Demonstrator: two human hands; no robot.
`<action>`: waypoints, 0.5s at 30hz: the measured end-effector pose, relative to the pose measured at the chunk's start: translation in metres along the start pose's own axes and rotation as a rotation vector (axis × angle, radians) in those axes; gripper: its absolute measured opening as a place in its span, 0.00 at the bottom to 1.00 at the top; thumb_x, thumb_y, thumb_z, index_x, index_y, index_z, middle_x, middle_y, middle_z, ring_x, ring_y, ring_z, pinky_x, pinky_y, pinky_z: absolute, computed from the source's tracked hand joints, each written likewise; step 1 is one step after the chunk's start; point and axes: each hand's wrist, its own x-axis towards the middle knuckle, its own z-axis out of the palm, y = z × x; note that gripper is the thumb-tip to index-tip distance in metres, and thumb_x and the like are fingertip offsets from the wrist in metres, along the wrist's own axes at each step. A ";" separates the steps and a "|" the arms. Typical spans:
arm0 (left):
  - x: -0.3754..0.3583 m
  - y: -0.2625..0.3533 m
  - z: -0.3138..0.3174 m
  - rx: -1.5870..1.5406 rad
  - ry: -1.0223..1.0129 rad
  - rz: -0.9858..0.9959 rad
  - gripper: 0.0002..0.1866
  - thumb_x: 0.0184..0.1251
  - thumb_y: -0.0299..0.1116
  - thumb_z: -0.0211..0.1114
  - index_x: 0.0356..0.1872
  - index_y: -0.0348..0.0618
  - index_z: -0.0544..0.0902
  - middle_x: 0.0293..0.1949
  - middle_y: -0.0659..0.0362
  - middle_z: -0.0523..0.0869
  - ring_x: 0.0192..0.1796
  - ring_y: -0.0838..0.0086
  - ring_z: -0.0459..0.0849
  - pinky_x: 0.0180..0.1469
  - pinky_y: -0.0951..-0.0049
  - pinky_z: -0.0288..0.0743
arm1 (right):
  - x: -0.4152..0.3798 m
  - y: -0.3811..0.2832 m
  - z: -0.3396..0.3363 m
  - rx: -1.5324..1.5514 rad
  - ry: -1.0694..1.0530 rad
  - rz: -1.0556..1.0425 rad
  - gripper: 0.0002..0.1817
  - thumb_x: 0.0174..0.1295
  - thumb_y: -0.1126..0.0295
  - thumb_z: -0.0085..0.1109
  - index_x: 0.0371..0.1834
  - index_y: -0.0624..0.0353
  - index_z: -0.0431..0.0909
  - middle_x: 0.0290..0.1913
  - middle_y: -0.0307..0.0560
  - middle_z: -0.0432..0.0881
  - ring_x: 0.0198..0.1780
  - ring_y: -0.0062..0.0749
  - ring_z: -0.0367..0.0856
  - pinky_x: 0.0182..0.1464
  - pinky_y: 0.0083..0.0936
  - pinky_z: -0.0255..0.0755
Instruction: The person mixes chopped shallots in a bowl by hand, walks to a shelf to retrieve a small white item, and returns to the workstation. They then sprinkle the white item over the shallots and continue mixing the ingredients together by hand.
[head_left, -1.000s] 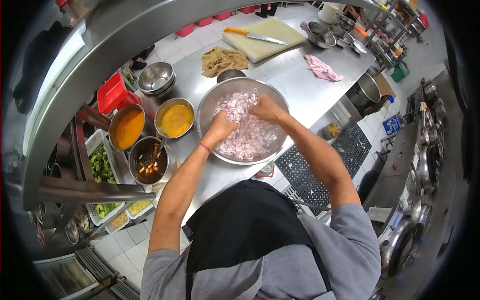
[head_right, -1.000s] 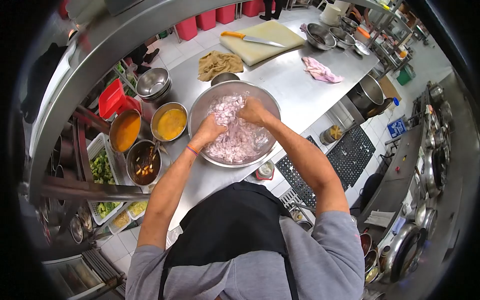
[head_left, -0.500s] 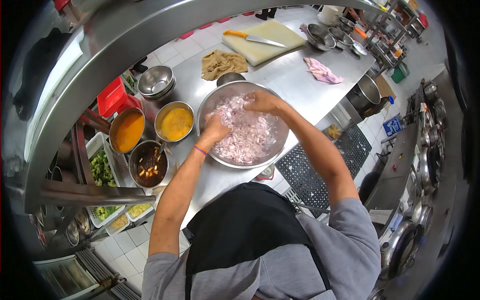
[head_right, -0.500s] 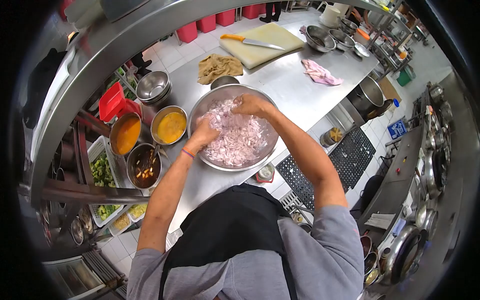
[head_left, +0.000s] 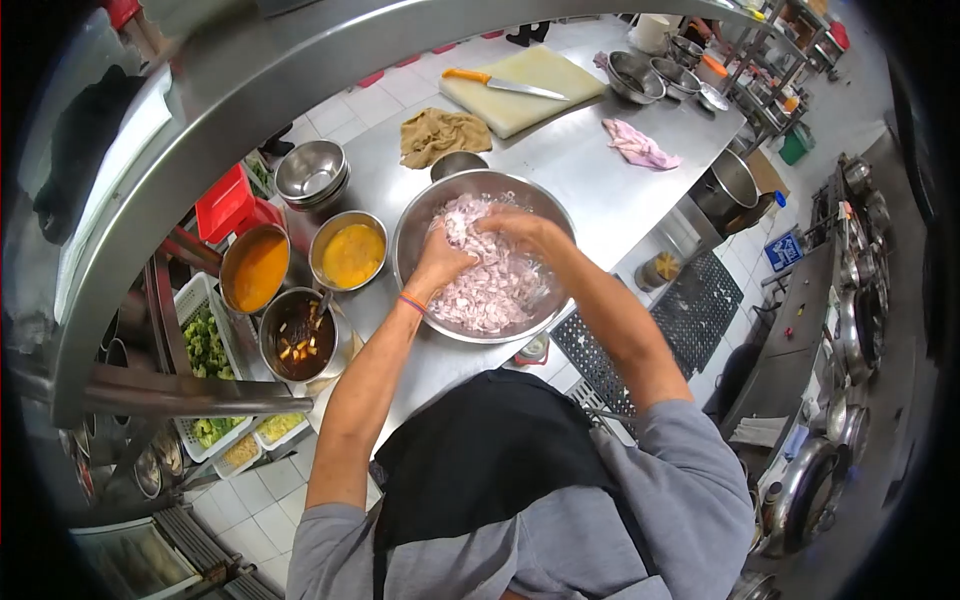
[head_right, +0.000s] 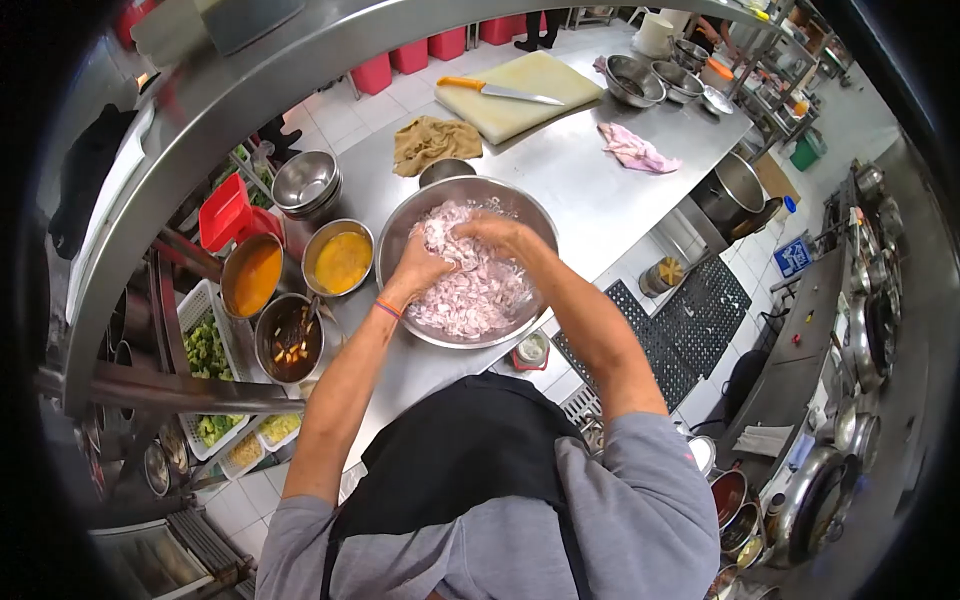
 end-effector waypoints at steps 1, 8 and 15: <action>-0.004 0.009 -0.002 0.160 0.004 0.038 0.43 0.39 0.24 0.75 0.62 0.29 0.65 0.55 0.46 0.76 0.59 0.63 0.75 0.62 0.66 0.70 | 0.006 0.003 -0.016 0.015 -0.092 -0.065 0.37 0.54 0.61 0.66 0.68 0.56 0.64 0.64 0.56 0.70 0.62 0.41 0.69 0.61 0.41 0.67; -0.025 0.036 -0.038 0.325 -0.225 -0.162 0.48 0.46 0.40 0.78 0.65 0.28 0.62 0.60 0.43 0.73 0.63 0.58 0.72 0.61 0.58 0.69 | -0.051 -0.016 -0.053 -0.545 0.009 -0.291 0.24 0.50 0.69 0.64 0.52 0.63 0.78 0.44 0.57 0.83 0.45 0.42 0.82 0.50 0.29 0.76; -0.015 -0.010 -0.011 -0.151 -0.255 -0.667 0.36 0.50 0.35 0.76 0.60 0.34 0.69 0.53 0.48 0.79 0.51 0.60 0.81 0.41 0.44 0.80 | -0.053 0.018 -0.005 -0.324 -0.163 0.161 0.52 0.40 0.69 0.76 0.69 0.69 0.55 0.60 0.68 0.70 0.61 0.52 0.71 0.59 0.45 0.72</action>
